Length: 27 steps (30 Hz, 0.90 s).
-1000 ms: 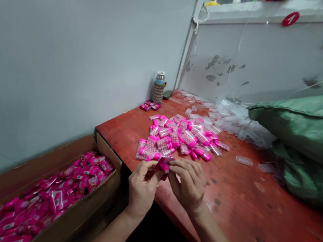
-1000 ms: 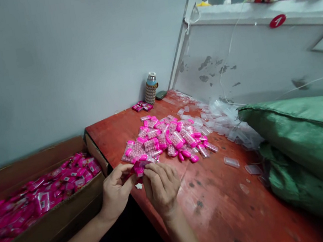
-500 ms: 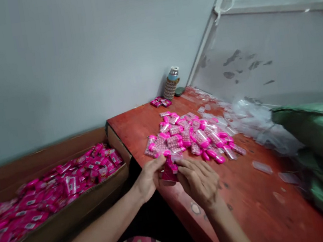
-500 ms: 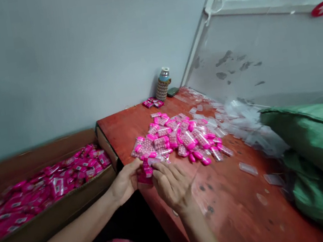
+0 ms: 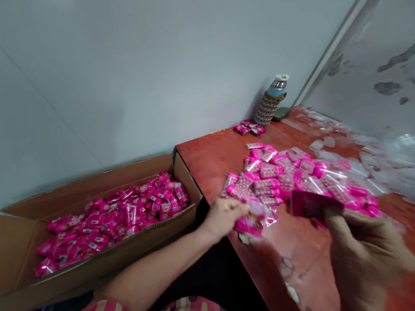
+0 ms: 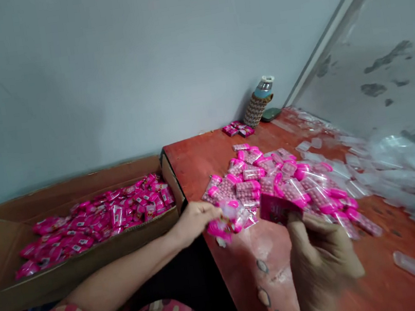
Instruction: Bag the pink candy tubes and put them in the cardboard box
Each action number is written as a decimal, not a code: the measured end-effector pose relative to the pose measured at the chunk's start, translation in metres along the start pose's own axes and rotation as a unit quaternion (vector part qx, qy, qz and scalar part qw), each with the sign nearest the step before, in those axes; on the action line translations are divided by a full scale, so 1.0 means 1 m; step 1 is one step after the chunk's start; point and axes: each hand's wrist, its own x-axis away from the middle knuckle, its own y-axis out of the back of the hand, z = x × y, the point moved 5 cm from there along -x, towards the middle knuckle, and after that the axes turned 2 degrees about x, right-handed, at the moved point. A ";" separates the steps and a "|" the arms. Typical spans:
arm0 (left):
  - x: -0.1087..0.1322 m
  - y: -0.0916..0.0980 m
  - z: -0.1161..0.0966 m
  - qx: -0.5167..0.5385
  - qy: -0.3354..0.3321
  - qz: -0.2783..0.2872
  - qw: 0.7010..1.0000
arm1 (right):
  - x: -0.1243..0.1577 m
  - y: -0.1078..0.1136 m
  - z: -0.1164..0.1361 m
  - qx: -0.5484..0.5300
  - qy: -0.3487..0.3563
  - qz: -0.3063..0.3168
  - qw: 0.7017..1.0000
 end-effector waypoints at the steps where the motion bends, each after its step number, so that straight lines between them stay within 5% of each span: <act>1: -0.016 0.013 0.000 -0.002 -0.008 -0.035 0.999 | 0.000 0.002 -0.004 -0.019 -0.016 -0.015 1.000; 6: -0.106 0.074 -0.009 -0.034 -0.032 -0.142 0.989 | 0.017 -0.010 -0.035 -0.101 -0.133 0.104 0.981; 9: -0.120 0.089 -0.019 -0.066 -0.051 -0.159 0.984 | 0.026 -0.020 -0.039 -0.090 -0.144 0.154 0.973; 12: -0.088 0.082 -0.026 -0.088 -0.084 -0.174 0.977 | 0.031 -0.029 -0.035 -0.057 -0.162 0.182 0.968; 14: -0.054 0.062 -0.022 -0.083 -0.106 -0.155 0.979 | 0.036 -0.034 -0.034 -0.027 -0.178 0.202 0.963; 16: -0.020 0.029 -0.008 -0.048 -0.098 -0.078 0.991 | 0.042 -0.038 -0.035 -0.005 -0.194 0.224 0.955; 18: 0.009 -0.004 0.015 0.108 -0.022 0.021 0.994 | 0.051 -0.042 -0.037 -0.001 -0.205 0.240 0.949; 23: 0.045 -0.018 0.045 0.171 0.029 -0.096 0.980 | 0.068 -0.043 -0.035 -0.018 -0.158 0.263 0.952; 27: 0.052 -0.019 0.040 0.142 0.009 -0.085 0.986 | 0.070 -0.045 -0.030 0.137 -0.033 0.326 0.935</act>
